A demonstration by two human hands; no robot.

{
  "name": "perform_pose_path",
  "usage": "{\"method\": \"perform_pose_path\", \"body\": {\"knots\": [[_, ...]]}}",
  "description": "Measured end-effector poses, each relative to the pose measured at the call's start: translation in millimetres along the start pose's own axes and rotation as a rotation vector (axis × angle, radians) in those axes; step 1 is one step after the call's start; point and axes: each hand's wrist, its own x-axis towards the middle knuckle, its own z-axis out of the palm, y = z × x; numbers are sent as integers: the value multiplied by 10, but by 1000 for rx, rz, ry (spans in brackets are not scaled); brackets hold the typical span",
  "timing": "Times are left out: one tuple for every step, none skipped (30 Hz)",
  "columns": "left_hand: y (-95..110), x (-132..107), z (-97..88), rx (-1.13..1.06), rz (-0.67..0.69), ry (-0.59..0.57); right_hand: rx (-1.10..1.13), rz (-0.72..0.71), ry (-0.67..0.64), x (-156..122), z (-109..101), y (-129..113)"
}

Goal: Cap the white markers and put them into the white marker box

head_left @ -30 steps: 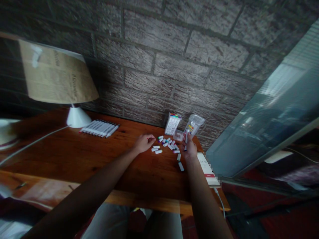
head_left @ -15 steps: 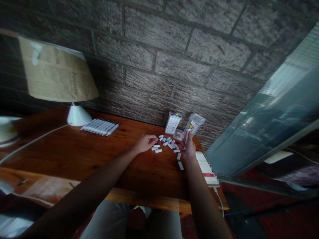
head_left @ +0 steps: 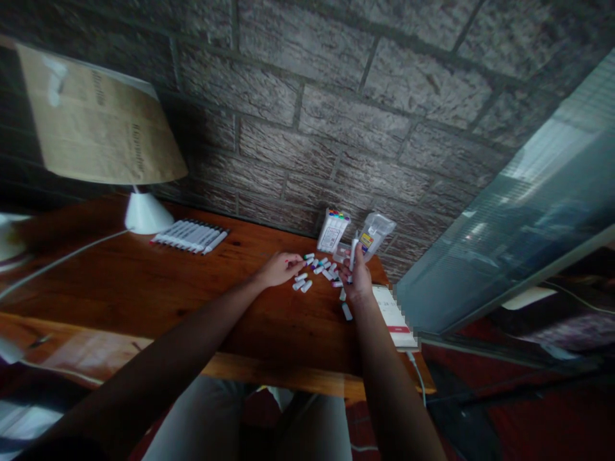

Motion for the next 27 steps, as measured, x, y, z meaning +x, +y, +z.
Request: {"method": "perform_pose_path", "body": {"knots": [[4, 0, 0, -1, -1, -1, -5, 8, 7, -3, 3, -1], [9, 0, -1, -1, -2, -3, -11, 17, 17, -5, 5, -2], [13, -1, -3, 1, -3, -6, -16, 24, 26, -7, 8, -3], [17, -1, -6, 5, -4, -10, -20, 29, 30, -8, 10, -4], [20, -1, -8, 9, -3, -14, -24, 33, 27, -9, 13, -5], [21, -1, -9, 14, -1, -19, -28, 35, 23, -10, 16, -6], [19, -1, -8, 17, 1, -21, -33, 36, 19, -11, 19, -6], [15, -1, -6, 19, 4, -22, -38, 36, 20, -11, 21, -7], [10, -1, -2, 19, 5, -23, -41, 38, 29, -11, 21, -9], [3, 0, 3, 14, 6, -26, -40, 39, 44, -9, 19, -12], [-4, 0, 7, 6, 5, -28, -31, 36, 59, -5, 15, -17], [-11, 0, 11, -3, 4, -28, -15, 29, 67, -1, 8, -24], [-15, 0, 14, -11, 3, -28, 10, 20, 65, 4, -2, -33], [-16, -1, 15, -16, 5, -28, 38, 8, 53, 9, -14, -42], [-14, -2, 15, -17, 7, -26, 64, -7, 32, 13, -27, -50], [-9, -4, 13, -15, 9, -27, 82, -20, 8, 16, -41, -58], [-2, -6, 10, -10, 10, -30, 93, -29, -11, 19, -55, -64], [6, -9, 7, -5, 9, -34, 99, -35, -23, 22, -67, -69], [13, -11, 4, -2, 6, -36, 101, -35, -28, 24, -77, -73], [17, -12, 2, 0, 3, -39, 101, -30, -28, 27, -85, -76], [19, -12, 1, 0, -1, -40, 102, -21, -24, 30, -91, -78], [16, -11, 1, 0, -1, -41, 106, -14, -18, 33, -95, -81], [11, -9, 3, 0, 1, -41, 110, -6, -11, 37, -99, -83], [3, -7, 5, 1, 5, -43, 114, -3, -3, 41, -101, -86], [-5, -5, 8, 4, 11, -45, 119, -1, 7, 45, -102, -87], [-12, -4, 10, 7, 15, -45, 120, 2, 18, 49, -103, -87], [-17, -4, 12, 9, 16, -44, 113, 6, 31, 53, -103, -86]]}}
